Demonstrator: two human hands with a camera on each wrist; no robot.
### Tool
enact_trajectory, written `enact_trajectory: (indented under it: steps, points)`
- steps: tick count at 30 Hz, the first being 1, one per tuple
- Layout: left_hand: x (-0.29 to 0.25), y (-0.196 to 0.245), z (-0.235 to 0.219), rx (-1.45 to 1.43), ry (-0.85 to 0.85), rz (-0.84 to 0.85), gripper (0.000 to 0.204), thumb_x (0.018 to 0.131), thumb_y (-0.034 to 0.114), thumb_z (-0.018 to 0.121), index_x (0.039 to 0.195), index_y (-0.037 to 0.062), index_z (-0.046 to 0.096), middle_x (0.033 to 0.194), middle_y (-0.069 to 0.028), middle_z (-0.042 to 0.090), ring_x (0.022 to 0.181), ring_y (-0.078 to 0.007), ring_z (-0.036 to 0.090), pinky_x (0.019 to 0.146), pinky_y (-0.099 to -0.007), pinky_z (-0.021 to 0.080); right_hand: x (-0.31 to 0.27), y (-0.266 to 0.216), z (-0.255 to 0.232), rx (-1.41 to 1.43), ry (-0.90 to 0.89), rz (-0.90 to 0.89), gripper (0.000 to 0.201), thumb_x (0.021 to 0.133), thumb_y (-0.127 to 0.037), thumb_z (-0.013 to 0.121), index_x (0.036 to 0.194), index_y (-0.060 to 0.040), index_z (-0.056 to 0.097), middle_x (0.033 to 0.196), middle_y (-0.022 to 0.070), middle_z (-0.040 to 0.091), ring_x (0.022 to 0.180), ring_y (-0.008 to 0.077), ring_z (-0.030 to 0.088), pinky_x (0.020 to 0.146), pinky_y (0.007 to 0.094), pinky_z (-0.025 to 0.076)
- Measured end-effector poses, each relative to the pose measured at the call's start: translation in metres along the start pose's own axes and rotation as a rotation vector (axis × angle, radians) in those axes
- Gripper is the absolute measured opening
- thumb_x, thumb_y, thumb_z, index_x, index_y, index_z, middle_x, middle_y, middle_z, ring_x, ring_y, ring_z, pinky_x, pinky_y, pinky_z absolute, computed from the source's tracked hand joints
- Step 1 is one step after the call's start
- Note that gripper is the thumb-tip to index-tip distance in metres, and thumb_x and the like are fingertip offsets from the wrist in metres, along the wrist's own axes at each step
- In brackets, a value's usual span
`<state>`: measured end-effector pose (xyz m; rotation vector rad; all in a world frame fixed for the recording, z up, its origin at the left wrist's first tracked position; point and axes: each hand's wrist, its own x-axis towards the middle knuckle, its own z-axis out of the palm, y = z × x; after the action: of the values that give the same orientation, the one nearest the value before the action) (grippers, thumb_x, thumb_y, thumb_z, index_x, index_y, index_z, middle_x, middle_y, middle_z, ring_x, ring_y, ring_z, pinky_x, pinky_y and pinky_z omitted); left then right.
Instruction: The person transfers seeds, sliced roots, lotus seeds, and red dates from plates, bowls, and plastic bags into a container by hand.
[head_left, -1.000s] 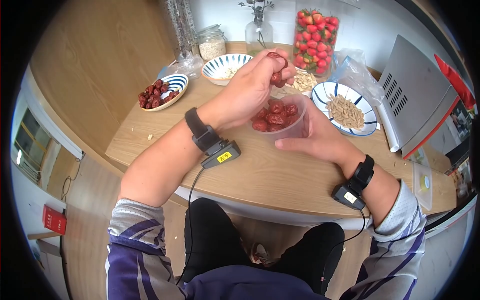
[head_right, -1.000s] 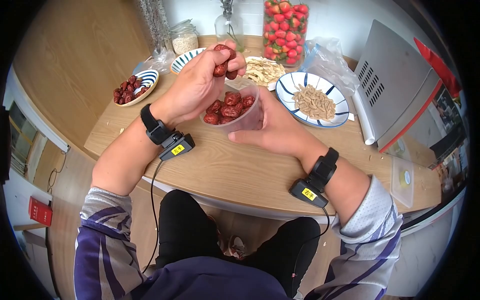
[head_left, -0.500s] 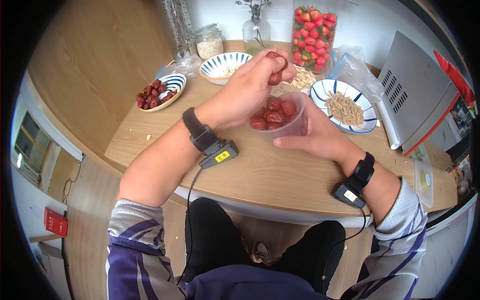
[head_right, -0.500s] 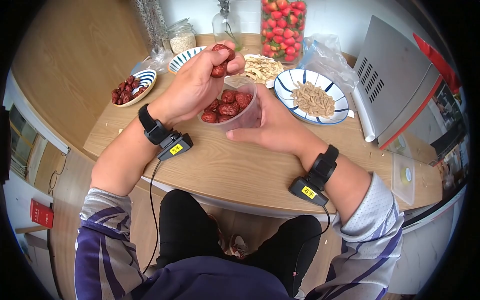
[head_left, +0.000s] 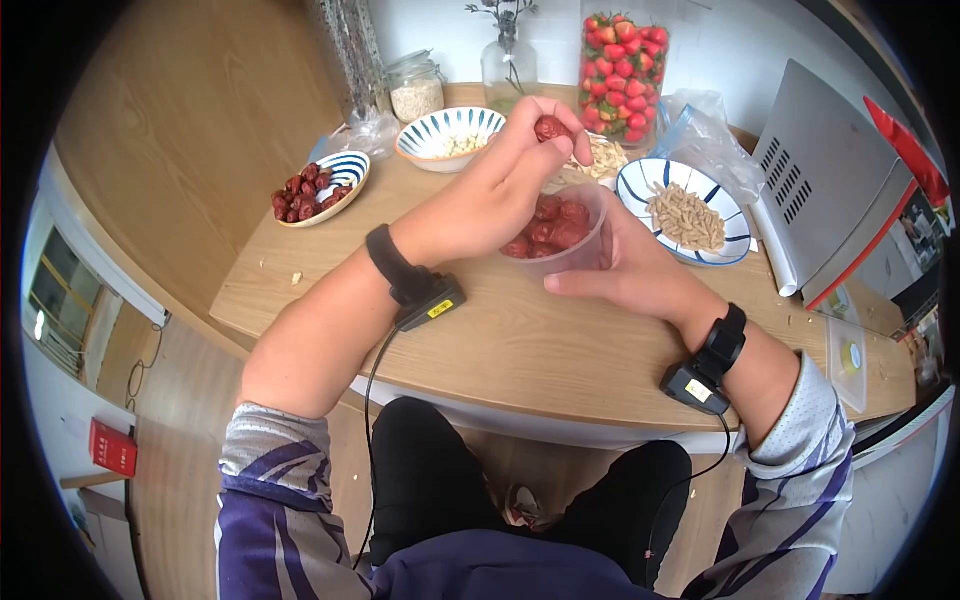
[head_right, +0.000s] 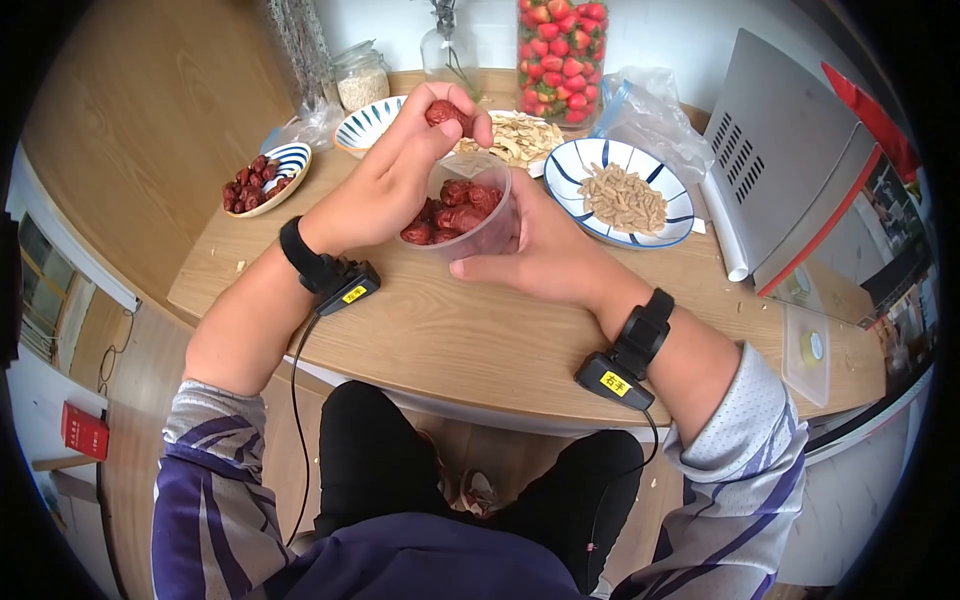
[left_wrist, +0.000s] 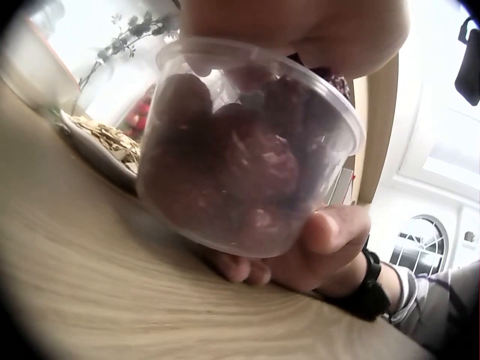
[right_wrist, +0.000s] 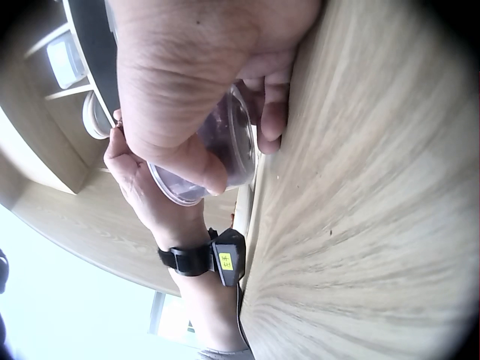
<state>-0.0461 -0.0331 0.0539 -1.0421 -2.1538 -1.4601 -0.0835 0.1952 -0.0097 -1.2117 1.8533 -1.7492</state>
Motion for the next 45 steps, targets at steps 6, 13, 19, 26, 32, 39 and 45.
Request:
enact_trajectory:
  steps: [6,13,19,26,32,39,45]
  points:
    - [0.001,0.001,-0.011,0.25,-0.022,0.024,0.029,0.128,0.022,0.039,0.143,0.0032,0.055,0.133,-0.0097,0.065,0.133,-0.02,0.059,0.125,-0.0388,0.041,-0.002,-0.005,0.001,0.03,0.012,0.028,0.1,0.091,-0.018,0.102,0.165,0.008,0.039,0.149,0.0183,0.069,0.136,0.0228,0.073,0.116,0.0392,0.059]
    - [0.002,0.003,-0.02,0.165,0.077,-0.015,0.047,0.13,0.039,0.04,0.152,0.0029,0.061,0.149,-0.0132,0.07,0.137,-0.0225,0.065,0.121,-0.0381,0.048,-0.005,-0.016,0.004,0.038,0.048,0.024,0.096,0.093,-0.006,0.098,0.168,0.0018,0.039,0.162,0.0162,0.06,0.145,0.0232,0.067,0.12,0.0384,0.058]
    - [0.007,-0.019,-0.049,0.47,0.301,-0.063,0.045,0.122,0.038,0.061,0.149,0.0024,0.062,0.134,-0.0147,0.075,0.13,-0.0266,0.068,0.116,-0.0417,0.05,-0.002,-0.021,0.006,0.108,0.05,0.041,0.09,0.095,0.005,0.092,0.168,-0.0034,0.041,0.164,0.0133,0.059,0.15,0.0229,0.063,0.124,0.0404,0.056]
    - [-0.006,-0.064,-0.082,0.846,0.464,-0.328,0.05,0.103,0.027,0.075,0.144,0.0016,0.062,0.132,-0.0183,0.073,0.134,-0.0396,0.063,0.115,-0.0533,0.042,-0.006,-0.024,0.005,0.135,0.068,0.13,0.089,0.093,0.006,0.092,0.167,-0.0073,0.043,0.164,0.0124,0.059,0.15,0.0232,0.063,0.126,0.0407,0.054]
    - [-0.011,-0.083,-0.093,0.952,0.49,-0.398,0.051,0.101,0.026,0.076,0.145,0.003,0.063,0.137,-0.0187,0.07,0.138,-0.0387,0.059,0.117,-0.0551,0.041,-0.006,-0.028,0.005,0.134,0.064,0.133,0.09,0.093,0.004,0.093,0.166,-0.0069,0.043,0.162,0.0121,0.062,0.149,0.0223,0.063,0.123,0.0388,0.054]
    - [-0.01,-0.083,-0.088,0.915,0.418,-0.472,0.052,0.1,0.028,0.079,0.143,0.0032,0.066,0.136,-0.0177,0.071,0.137,-0.0368,0.059,0.117,-0.0524,0.042,-0.004,-0.02,0.001,0.006,-0.021,0.122,0.091,0.092,-0.003,0.097,0.166,-0.0052,0.044,0.156,0.009,0.065,0.136,0.014,0.068,0.104,0.0277,0.059]
    - [-0.012,-0.092,-0.091,0.903,0.413,-0.398,0.049,0.099,0.028,0.081,0.139,0.0035,0.069,0.135,-0.0195,0.072,0.134,-0.0384,0.064,0.114,-0.0549,0.047,-0.003,-0.02,0.004,-0.063,-0.082,0.105,0.091,0.094,-0.01,0.098,0.166,-0.0021,0.043,0.151,0.0082,0.066,0.124,0.0084,0.069,0.091,0.0247,0.059]
